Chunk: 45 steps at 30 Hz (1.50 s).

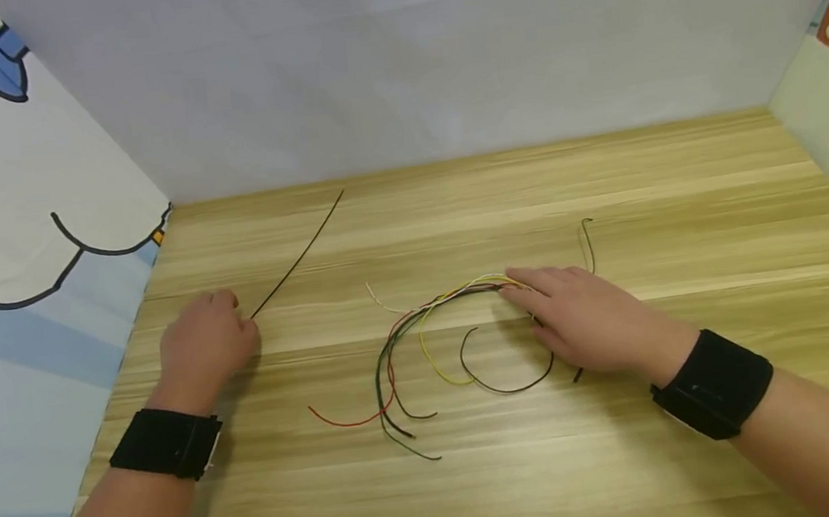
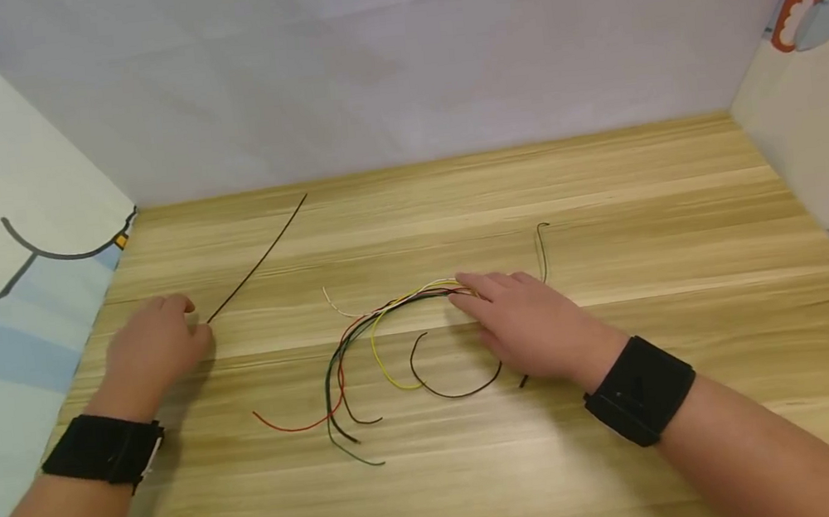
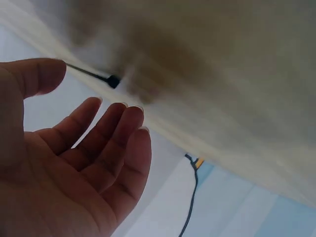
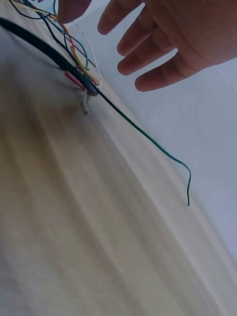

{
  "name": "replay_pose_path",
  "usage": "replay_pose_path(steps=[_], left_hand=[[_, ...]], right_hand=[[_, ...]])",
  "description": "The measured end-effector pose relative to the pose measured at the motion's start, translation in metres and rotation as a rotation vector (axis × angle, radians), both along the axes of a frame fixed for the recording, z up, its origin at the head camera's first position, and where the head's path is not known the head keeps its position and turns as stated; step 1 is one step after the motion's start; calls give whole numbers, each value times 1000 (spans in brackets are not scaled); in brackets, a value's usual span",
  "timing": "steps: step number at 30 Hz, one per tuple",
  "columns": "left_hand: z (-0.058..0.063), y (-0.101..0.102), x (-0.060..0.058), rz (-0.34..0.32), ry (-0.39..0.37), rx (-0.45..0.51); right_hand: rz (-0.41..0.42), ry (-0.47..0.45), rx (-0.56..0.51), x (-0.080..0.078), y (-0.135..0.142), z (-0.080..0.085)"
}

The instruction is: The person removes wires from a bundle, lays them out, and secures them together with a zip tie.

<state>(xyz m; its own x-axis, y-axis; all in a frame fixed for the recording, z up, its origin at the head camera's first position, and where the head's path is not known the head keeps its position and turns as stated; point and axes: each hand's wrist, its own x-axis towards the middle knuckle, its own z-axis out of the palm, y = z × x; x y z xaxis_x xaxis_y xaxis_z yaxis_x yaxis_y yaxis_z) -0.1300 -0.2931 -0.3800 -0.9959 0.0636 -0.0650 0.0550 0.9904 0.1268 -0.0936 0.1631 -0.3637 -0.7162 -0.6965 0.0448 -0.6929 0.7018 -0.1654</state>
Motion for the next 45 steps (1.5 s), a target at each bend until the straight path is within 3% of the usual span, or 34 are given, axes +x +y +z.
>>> replay_pose_path(steps=[4,12,16,21,27,33,37,42,45], left_hand=[[-6,-5,1,11,-88,35],[-8,2,-6,-57,-177,31],[5,18,2,-74,-136,124],[30,53,18,-154,-25,222],[55,90,46,-245,43,313],[65,115,73,-364,26,416],[68,128,88,-490,56,556],[80,145,100,-724,82,830],[92,146,108,-842,68,896]], right_hand=[[-18,-11,3,2,-1,-1],[-21,-13,-7,5,-1,-3],[-20,1,-20,4,-4,-3],[-44,62,-77,1,-12,2],[-218,127,-204,-1,-34,12],[-333,38,-322,-2,-54,13],[-345,81,-392,-2,-56,8],[-274,191,-466,-3,-53,9],[-189,213,-481,-3,-56,8]])
